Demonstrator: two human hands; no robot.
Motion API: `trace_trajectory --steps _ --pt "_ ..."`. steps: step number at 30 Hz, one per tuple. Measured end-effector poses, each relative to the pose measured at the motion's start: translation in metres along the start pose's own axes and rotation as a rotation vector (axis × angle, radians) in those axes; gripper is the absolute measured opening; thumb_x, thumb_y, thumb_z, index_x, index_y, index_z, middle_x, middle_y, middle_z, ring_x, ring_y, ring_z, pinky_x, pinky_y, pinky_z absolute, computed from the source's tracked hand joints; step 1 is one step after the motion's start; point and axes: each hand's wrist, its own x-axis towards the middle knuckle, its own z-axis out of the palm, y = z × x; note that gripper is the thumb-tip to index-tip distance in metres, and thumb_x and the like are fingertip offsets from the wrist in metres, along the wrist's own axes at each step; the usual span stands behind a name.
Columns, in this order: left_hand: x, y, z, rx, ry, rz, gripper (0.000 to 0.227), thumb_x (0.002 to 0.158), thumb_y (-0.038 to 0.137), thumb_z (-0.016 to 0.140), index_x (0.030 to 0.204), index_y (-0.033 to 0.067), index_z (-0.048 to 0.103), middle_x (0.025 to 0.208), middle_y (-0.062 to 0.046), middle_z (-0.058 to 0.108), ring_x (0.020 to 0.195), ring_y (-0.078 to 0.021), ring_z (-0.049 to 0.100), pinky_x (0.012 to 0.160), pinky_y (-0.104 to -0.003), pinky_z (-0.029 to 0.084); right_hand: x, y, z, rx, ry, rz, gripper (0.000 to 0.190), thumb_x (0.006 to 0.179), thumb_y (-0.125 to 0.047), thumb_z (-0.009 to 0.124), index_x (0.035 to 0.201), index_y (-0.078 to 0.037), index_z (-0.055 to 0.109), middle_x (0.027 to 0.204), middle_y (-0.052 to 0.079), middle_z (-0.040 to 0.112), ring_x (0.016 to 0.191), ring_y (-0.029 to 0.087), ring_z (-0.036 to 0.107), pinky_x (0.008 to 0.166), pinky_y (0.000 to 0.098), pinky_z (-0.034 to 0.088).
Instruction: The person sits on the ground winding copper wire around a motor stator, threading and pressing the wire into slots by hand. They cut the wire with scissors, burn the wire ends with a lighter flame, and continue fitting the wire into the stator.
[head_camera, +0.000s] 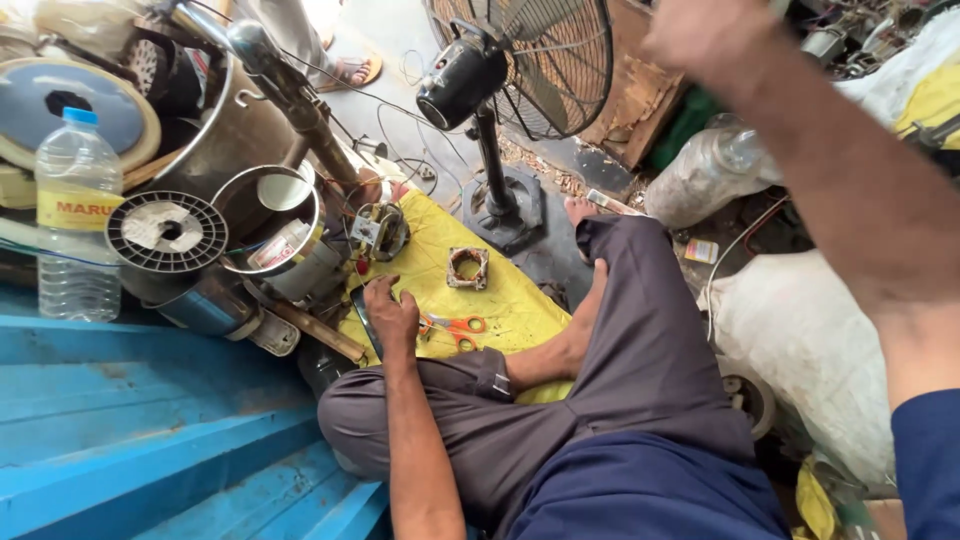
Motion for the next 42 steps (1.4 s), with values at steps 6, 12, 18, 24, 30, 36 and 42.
trace_trajectory --steps 6,12,18,24,30,36,42 --pt "0.001 0.002 0.0 -0.11 -0.052 -0.017 0.025 0.087 0.006 0.064 0.11 0.0015 0.071 0.122 -0.021 0.067 0.107 -0.0346 0.069 0.091 -0.04 0.057 -0.083 -0.04 -0.011 -0.495 -0.085 -0.435 0.016 0.088 -0.017 0.072 0.102 -0.01 0.077 0.1 0.011 0.075 0.086 0.026 0.075 0.068 0.0364 0.063" --pt "-0.003 0.036 0.011 -0.043 -0.406 0.008 0.037 0.085 0.022 0.078 0.113 0.0001 0.067 0.103 -0.021 0.073 0.087 -0.0364 0.071 0.077 -0.045 0.056 -0.207 -0.24 0.103 0.977 -0.595 -0.263 0.041 0.08 -0.041 0.079 0.101 -0.006 0.079 0.097 0.014 0.078 0.085 0.028 0.076 0.081 0.0391 0.059" --pt "-0.005 0.034 0.011 0.157 -0.531 -0.055 0.022 0.092 0.027 0.072 0.103 0.0086 0.074 0.093 -0.018 0.077 0.089 -0.0361 0.075 0.084 -0.045 0.056 -0.242 -0.346 0.081 0.99 -0.274 -0.204 0.031 0.076 -0.032 0.081 0.089 -0.004 0.073 0.087 0.019 0.074 0.084 0.037 0.071 0.075 0.0484 0.055" --pt "-0.004 -0.007 0.013 0.274 -0.581 -0.083 0.028 0.084 0.028 0.077 0.104 0.01 0.077 0.107 -0.016 0.075 0.104 -0.0354 0.069 0.092 -0.046 0.053 -0.227 -0.343 0.094 0.986 -0.313 -0.18 0.034 0.073 -0.04 0.082 0.081 -0.007 0.074 0.081 0.014 0.075 0.079 0.032 0.072 0.071 0.0461 0.055" --pt "0.004 0.0 -0.009 0.149 -0.344 -0.093 0.035 0.082 0.012 0.071 0.116 0.005 0.072 0.122 -0.019 0.068 0.11 -0.0361 0.066 0.097 -0.045 0.051 -0.226 -0.341 0.1 1.056 -0.263 -0.144 0.037 0.07 -0.041 0.083 0.076 -0.006 0.073 0.074 0.013 0.074 0.071 0.031 0.073 0.067 0.0437 0.056" --pt "0.015 -0.001 -0.028 -0.031 0.04 -0.111 0.037 0.084 -0.004 0.055 0.115 0.0038 0.074 0.111 -0.016 0.073 0.094 -0.0295 0.073 0.087 -0.037 0.058 -0.224 -0.341 0.097 1.036 -0.323 -0.107 0.038 0.071 -0.044 0.082 0.078 -0.008 0.075 0.075 0.013 0.075 0.072 0.03 0.073 0.068 0.0431 0.057" --pt "0.017 0.036 -0.05 -0.234 0.292 -0.112 0.02 0.092 0.007 0.066 0.109 0.0002 0.074 0.095 -0.016 0.076 0.083 -0.0287 0.075 0.076 -0.037 0.058 -0.225 -0.343 0.104 1.015 -0.283 -0.125 0.038 0.072 -0.045 0.082 0.077 -0.008 0.075 0.075 0.013 0.075 0.071 0.03 0.073 0.068 0.0435 0.057"
